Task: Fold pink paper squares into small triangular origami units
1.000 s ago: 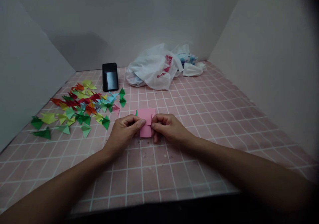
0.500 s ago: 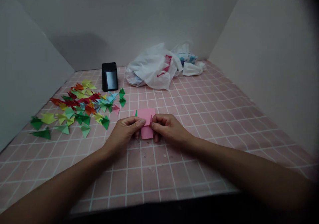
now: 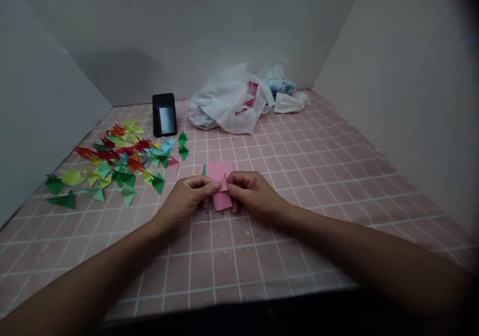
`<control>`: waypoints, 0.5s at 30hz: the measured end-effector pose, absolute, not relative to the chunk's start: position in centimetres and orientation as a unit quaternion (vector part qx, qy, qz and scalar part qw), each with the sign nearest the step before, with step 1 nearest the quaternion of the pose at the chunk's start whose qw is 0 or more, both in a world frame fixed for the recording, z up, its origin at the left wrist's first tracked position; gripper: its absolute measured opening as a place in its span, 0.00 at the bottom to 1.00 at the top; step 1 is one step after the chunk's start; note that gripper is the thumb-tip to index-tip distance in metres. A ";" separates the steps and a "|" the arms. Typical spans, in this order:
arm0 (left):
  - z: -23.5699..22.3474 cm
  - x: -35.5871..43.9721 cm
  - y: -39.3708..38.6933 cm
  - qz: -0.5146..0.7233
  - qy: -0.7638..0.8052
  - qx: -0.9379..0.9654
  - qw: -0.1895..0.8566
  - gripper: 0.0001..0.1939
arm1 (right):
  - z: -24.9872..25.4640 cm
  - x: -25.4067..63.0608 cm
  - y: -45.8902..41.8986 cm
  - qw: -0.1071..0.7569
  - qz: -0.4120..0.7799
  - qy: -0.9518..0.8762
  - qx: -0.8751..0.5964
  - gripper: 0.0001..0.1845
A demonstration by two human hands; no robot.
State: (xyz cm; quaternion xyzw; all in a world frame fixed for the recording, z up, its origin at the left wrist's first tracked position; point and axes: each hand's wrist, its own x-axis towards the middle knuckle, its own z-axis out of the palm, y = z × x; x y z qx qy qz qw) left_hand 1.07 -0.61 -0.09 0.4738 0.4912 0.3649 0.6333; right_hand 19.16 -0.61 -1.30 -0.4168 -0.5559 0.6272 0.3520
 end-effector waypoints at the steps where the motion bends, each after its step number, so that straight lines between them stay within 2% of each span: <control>1: -0.1 1.1 -0.6 0.364 0.492 0.474 0.633 0.14 | -1.3 19.2 -0.6 0.351 0.626 -0.557 -0.418 0.13; 15: -0.1 1.0 -0.5 0.355 0.494 0.497 0.619 0.15 | -1.4 19.2 -0.7 0.353 0.618 -0.576 -0.402 0.13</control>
